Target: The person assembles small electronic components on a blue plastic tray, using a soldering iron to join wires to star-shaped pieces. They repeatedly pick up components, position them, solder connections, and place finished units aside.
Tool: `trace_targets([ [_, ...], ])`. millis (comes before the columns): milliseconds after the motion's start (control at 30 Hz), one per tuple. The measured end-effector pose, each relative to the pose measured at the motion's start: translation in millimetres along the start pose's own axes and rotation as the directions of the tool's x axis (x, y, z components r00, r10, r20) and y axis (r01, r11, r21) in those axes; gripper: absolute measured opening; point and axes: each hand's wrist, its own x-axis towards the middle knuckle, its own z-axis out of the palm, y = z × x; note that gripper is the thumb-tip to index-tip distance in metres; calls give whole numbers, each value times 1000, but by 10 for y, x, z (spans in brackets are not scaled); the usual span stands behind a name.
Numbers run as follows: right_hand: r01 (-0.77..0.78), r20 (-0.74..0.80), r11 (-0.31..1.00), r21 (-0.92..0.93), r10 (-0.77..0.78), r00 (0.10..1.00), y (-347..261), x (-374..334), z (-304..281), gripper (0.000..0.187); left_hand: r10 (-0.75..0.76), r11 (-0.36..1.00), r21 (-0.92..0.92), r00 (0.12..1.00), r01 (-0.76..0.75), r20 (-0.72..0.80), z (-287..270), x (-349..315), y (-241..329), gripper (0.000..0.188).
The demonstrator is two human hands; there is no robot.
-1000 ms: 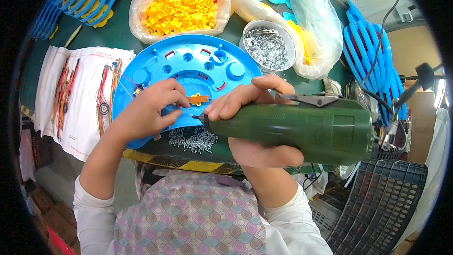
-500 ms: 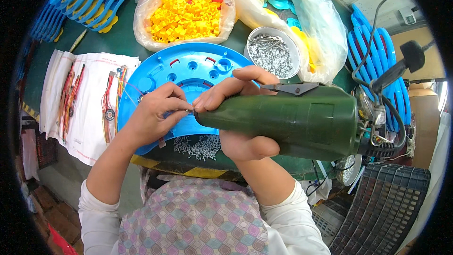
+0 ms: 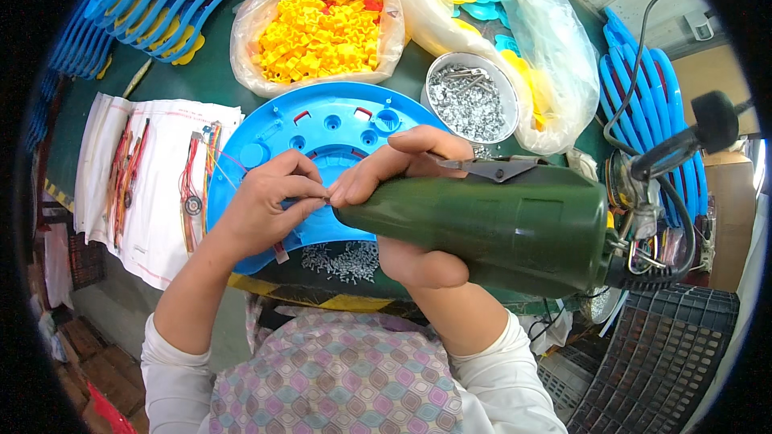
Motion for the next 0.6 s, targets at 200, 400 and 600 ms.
trace_targets([
  [200, -90, 0, 996, -8, 90, 996, 26, 4, 65, 113, 4, 960, 278, 989, 38, -147, 129, -23, 78, 8],
  [400, -354, -121, 873, -337, 332, 935, -78, -3, 190, 121, 79, 853, 520, 979, 31, -188, 128, -87, 47, 11],
  [600, -401, -63, 840, -365, 407, 911, -34, 52, 257, 121, 46, 872, 487, 981, 52, -187, 120, -79, 14, 13],
])
